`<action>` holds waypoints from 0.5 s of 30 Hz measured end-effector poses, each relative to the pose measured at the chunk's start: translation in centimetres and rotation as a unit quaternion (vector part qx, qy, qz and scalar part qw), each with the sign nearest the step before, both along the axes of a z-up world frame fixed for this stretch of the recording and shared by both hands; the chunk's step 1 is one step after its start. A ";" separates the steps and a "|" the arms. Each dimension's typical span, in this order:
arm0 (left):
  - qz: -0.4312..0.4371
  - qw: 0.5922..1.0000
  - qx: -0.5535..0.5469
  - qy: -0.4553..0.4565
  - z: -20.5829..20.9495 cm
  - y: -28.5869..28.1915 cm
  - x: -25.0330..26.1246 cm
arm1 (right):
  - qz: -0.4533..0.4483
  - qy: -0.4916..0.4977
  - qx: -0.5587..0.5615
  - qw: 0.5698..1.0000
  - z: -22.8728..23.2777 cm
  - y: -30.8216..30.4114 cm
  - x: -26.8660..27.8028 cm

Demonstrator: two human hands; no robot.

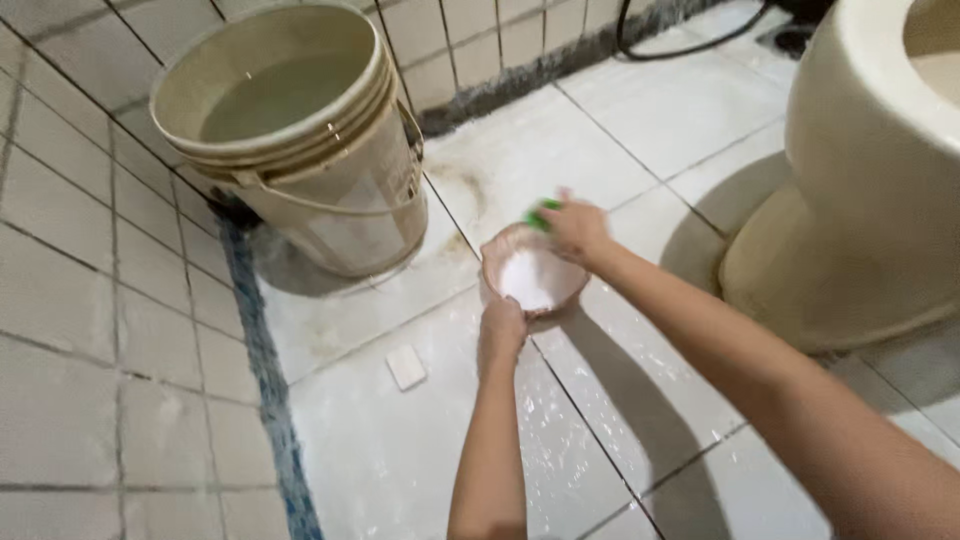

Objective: The person scrubs the bathroom wall tiles and a small basin with a sponge and soapy water, then rinses the sponge in a bucket of water and finally flushes a toilet.

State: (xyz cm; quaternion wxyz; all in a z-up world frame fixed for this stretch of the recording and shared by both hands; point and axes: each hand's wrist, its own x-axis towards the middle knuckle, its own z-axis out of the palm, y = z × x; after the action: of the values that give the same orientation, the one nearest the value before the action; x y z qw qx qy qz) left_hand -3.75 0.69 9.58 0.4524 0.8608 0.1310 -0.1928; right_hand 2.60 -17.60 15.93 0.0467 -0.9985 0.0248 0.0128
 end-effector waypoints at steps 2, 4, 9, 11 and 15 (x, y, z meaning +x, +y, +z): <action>-0.001 1.000 0.007 0.004 0.5 -0.2 0.0 | -0.042 0.028 -0.006 0.999 0.2 -3.1 -1.6; -0.011 1.000 -0.014 -0.006 0.2 0.0 -0.1 | -0.033 0.073 -0.036 0.996 0.3 -4.4 -3.0; -0.022 0.998 -0.039 -0.033 -4.0 -0.4 1.2 | 0.079 0.165 -0.041 0.982 0.0 -1.6 -3.5; -0.054 0.988 -0.142 -0.005 -6.7 -0.1 2.2 | 0.079 0.104 -0.081 0.988 -2.1 0.4 -3.4; -0.104 0.928 -0.328 0.139 -8.1 2.3 3.5 | 0.093 0.035 -0.171 0.980 -8.0 2.6 -2.2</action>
State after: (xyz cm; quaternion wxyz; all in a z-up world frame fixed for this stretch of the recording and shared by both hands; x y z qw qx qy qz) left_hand -0.25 2.99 1.51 0.6644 0.6375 0.0320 -0.3888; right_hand 0.41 -15.04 7.88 -0.1275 -0.9886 -0.0646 0.0481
